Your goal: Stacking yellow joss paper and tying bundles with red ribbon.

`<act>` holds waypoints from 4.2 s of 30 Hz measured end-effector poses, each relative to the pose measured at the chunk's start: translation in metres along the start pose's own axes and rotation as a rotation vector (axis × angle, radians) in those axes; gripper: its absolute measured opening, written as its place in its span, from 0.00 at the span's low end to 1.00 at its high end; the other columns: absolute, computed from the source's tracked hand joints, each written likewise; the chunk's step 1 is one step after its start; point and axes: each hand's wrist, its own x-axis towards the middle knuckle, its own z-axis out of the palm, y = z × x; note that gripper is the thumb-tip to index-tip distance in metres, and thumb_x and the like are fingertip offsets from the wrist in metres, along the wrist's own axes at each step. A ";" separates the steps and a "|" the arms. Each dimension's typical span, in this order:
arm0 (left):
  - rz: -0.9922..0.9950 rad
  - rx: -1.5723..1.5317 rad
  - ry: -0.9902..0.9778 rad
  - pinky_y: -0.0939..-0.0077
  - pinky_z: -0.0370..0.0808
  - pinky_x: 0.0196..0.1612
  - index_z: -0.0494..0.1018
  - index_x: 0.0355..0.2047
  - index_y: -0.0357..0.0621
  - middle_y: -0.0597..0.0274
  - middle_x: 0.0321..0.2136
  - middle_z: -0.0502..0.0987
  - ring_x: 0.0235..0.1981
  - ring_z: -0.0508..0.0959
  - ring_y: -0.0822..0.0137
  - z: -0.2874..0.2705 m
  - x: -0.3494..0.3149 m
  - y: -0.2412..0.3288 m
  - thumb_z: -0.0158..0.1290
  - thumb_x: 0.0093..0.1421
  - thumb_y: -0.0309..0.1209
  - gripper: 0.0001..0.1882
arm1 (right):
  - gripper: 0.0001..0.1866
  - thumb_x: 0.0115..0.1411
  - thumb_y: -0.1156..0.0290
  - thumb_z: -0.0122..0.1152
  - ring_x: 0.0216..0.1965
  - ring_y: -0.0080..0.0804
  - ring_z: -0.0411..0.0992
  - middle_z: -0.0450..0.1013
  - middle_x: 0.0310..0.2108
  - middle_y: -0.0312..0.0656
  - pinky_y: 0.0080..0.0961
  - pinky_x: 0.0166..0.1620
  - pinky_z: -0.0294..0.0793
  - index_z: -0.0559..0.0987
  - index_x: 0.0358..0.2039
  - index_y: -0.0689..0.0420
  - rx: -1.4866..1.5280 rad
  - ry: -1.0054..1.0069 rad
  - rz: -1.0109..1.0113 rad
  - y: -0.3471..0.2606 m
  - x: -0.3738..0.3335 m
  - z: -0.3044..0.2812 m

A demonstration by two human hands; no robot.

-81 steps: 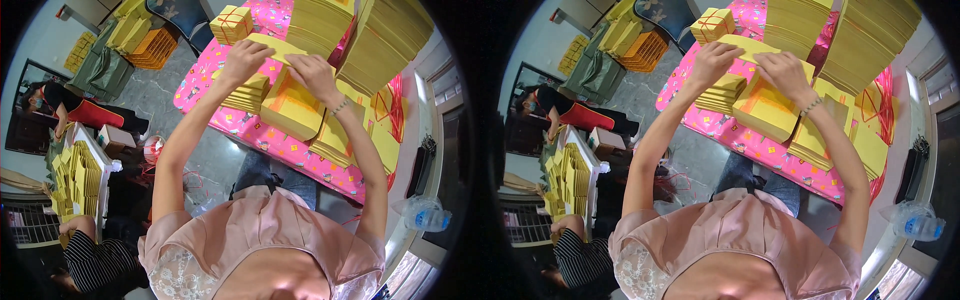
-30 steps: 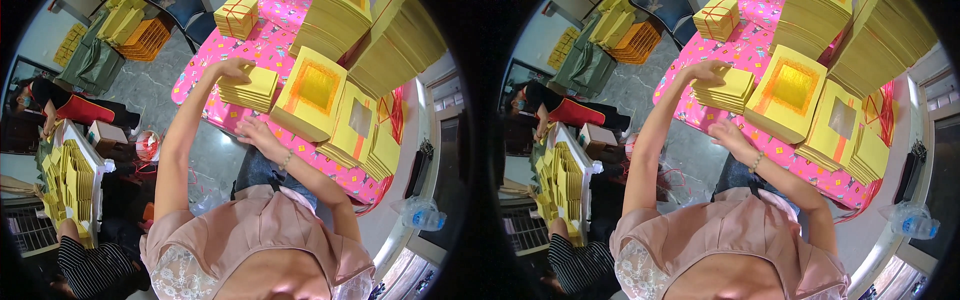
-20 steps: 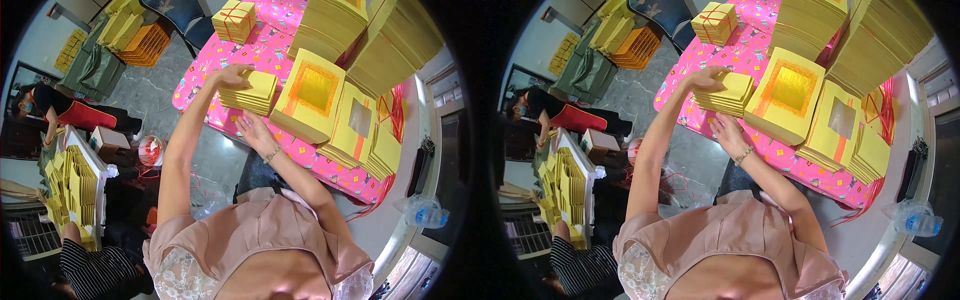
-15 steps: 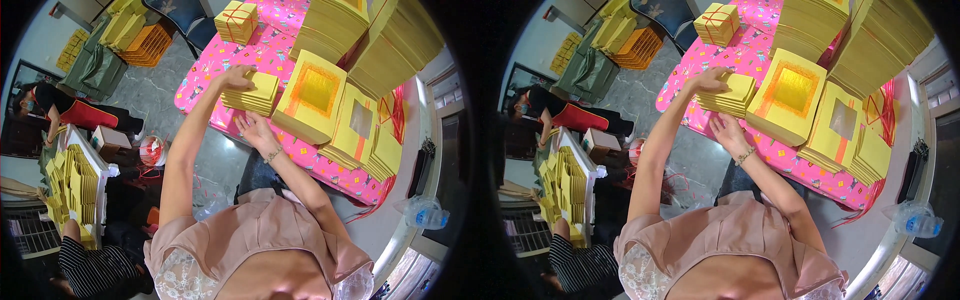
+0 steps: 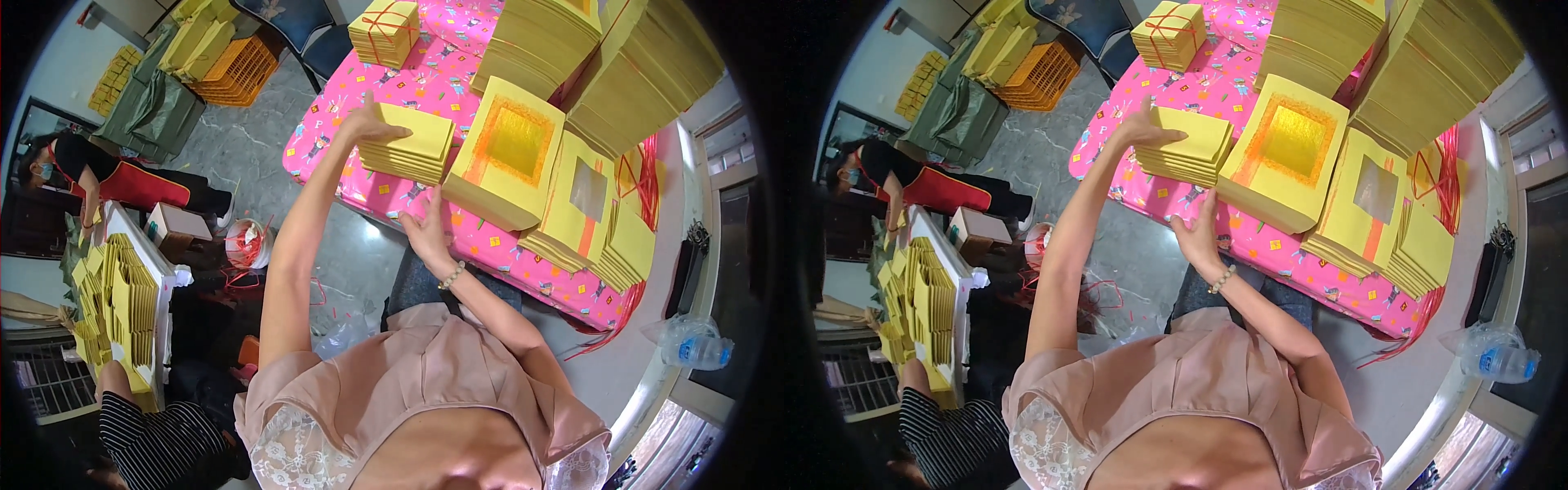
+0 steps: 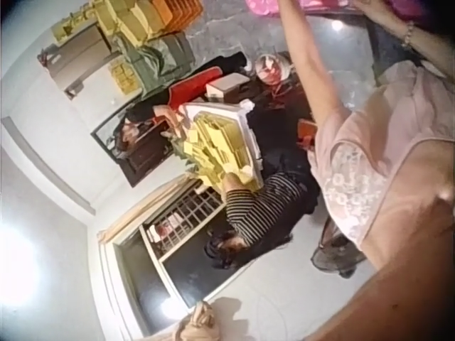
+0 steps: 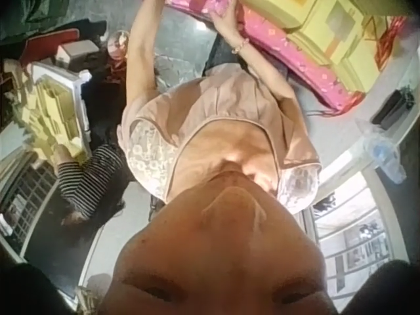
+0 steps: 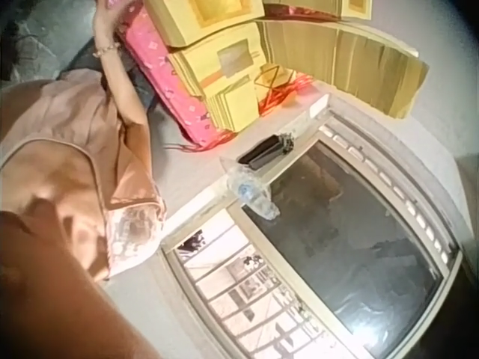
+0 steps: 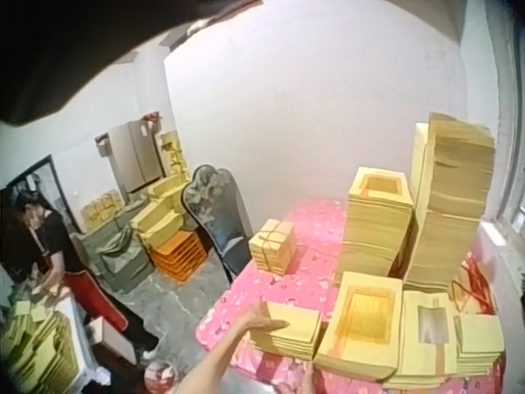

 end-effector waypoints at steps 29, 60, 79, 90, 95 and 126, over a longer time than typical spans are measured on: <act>-0.080 -0.041 0.328 0.52 0.65 0.60 0.42 0.68 0.40 0.28 0.61 0.56 0.62 0.60 0.37 -0.005 -0.020 -0.016 0.74 0.27 0.55 0.74 | 0.54 0.61 0.50 0.57 0.71 0.54 0.32 0.34 0.69 0.66 0.40 0.70 0.35 0.36 0.66 0.73 -0.182 0.363 -0.055 -0.026 0.094 0.024; -0.005 -0.961 0.533 0.69 0.78 0.38 0.63 0.46 0.35 0.52 0.37 0.76 0.35 0.80 0.62 0.043 -0.023 -0.040 0.68 0.45 0.27 0.31 | 0.54 0.64 0.40 0.46 0.70 0.52 0.30 0.33 0.68 0.63 0.42 0.69 0.33 0.32 0.67 0.70 -0.127 0.270 -0.093 -0.022 0.077 0.054; -0.323 -1.565 0.199 0.63 0.79 0.46 0.72 0.49 0.39 0.55 0.42 0.79 0.42 0.80 0.59 0.052 -0.063 -0.042 0.67 0.51 0.35 0.27 | 0.32 0.57 0.54 0.63 0.52 0.47 0.64 0.65 0.48 0.58 0.41 0.55 0.62 0.66 0.49 0.69 -0.255 0.343 -0.032 -0.017 0.073 0.027; -0.350 -1.562 -0.158 0.62 0.80 0.44 0.72 0.47 0.40 0.56 0.40 0.78 0.41 0.80 0.59 0.036 -0.069 -0.050 0.65 0.51 0.30 0.22 | 0.34 0.54 0.58 0.67 0.48 0.47 0.67 0.67 0.46 0.55 0.43 0.53 0.65 0.64 0.52 0.66 -0.143 0.252 -0.076 -0.011 0.058 0.019; -0.173 -1.507 -0.127 0.59 0.79 0.47 0.66 0.53 0.38 0.54 0.43 0.76 0.43 0.79 0.56 0.041 -0.078 -0.048 0.60 0.55 0.31 0.26 | 0.32 0.54 0.59 0.67 0.51 0.49 0.64 0.65 0.47 0.57 0.44 0.55 0.61 0.63 0.51 0.65 -0.058 0.281 -0.146 0.020 0.058 0.025; 0.268 -0.615 -1.048 0.72 0.76 0.40 0.74 0.48 0.35 0.55 0.38 0.80 0.36 0.80 0.66 0.086 -0.100 0.443 0.63 0.51 0.42 0.28 | 0.26 0.64 0.75 0.53 0.56 0.31 0.64 0.62 0.56 0.42 0.25 0.59 0.64 0.60 0.62 0.61 0.386 1.016 -0.107 -0.024 -0.152 -0.320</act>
